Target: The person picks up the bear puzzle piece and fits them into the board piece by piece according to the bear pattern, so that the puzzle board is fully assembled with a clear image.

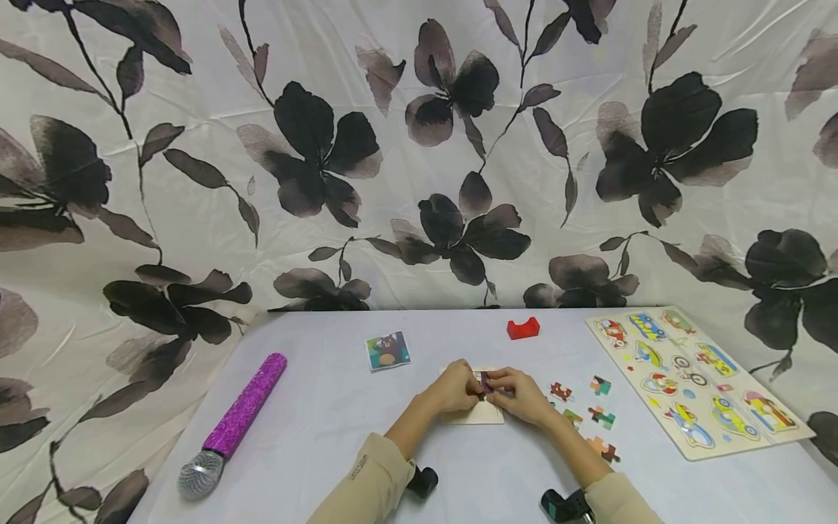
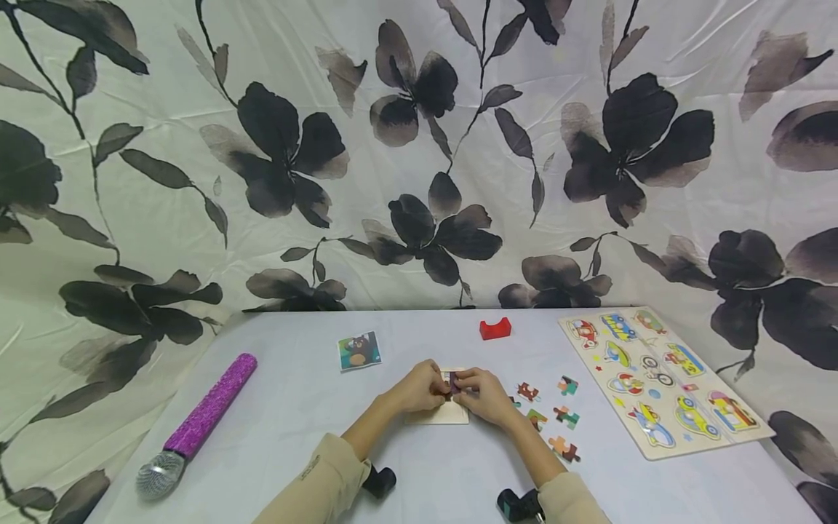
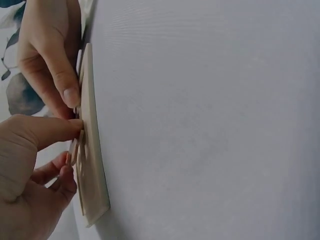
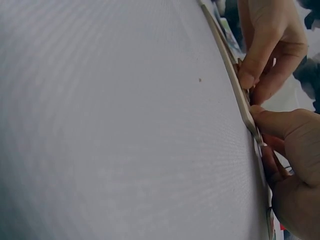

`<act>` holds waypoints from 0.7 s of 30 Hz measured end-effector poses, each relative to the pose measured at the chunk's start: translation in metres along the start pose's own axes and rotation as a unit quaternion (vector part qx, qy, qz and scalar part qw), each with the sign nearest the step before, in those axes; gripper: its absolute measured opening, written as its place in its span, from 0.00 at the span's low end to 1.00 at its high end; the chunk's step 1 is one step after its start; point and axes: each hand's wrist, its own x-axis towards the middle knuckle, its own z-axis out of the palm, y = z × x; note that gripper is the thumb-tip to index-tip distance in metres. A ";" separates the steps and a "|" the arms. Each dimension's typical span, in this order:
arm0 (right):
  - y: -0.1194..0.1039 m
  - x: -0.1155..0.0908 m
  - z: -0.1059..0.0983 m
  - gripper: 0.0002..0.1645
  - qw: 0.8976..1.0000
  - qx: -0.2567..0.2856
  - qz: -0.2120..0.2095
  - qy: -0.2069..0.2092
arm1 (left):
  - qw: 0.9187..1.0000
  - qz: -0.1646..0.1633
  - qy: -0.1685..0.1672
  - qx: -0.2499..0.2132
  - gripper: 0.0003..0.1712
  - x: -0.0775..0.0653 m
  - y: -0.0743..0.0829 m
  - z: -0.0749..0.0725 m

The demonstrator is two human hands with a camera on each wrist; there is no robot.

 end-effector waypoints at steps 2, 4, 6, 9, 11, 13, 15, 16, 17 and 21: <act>0.000 0.000 0.000 0.16 1.000 -0.001 0.003 -0.001 | 1.000 -0.011 -0.005 -0.007 0.09 0.001 -0.001 0.001; 0.000 0.001 -0.001 0.16 1.000 -0.004 0.005 -0.001 | 1.000 -0.011 -0.005 -0.009 0.09 0.001 -0.001 0.001; 0.000 0.001 -0.001 0.16 1.000 -0.005 0.009 0.000 | 1.000 -0.007 -0.002 -0.009 0.09 0.000 -0.002 0.002; 0.000 0.001 -0.001 0.16 1.000 -0.006 0.009 0.000 | 1.000 0.008 0.007 0.003 0.08 -0.001 -0.001 0.002; -0.001 0.000 -0.002 0.16 1.000 -0.007 0.009 -0.001 | 1.000 0.016 0.012 0.020 0.06 -0.003 -0.001 0.003; -0.001 0.000 -0.001 0.16 1.000 -0.006 0.010 -0.001 | 0.999 0.023 0.017 0.043 0.05 -0.005 0.000 0.004; 0.000 0.000 -0.001 0.16 1.000 -0.006 0.010 -0.001 | 0.997 0.027 0.014 0.068 0.05 -0.007 0.001 0.004; 0.000 0.000 0.000 0.16 1.000 -0.007 0.010 -0.001 | 0.997 0.028 0.010 0.077 0.06 -0.008 0.002 0.004; 0.000 0.000 0.000 0.16 1.000 -0.007 0.009 0.000 | 0.996 0.030 0.007 0.087 0.06 -0.009 0.003 0.003; 0.001 0.000 0.001 0.16 1.000 -0.007 0.008 0.002 | 0.994 0.031 -0.002 0.109 0.08 -0.014 0.006 0.002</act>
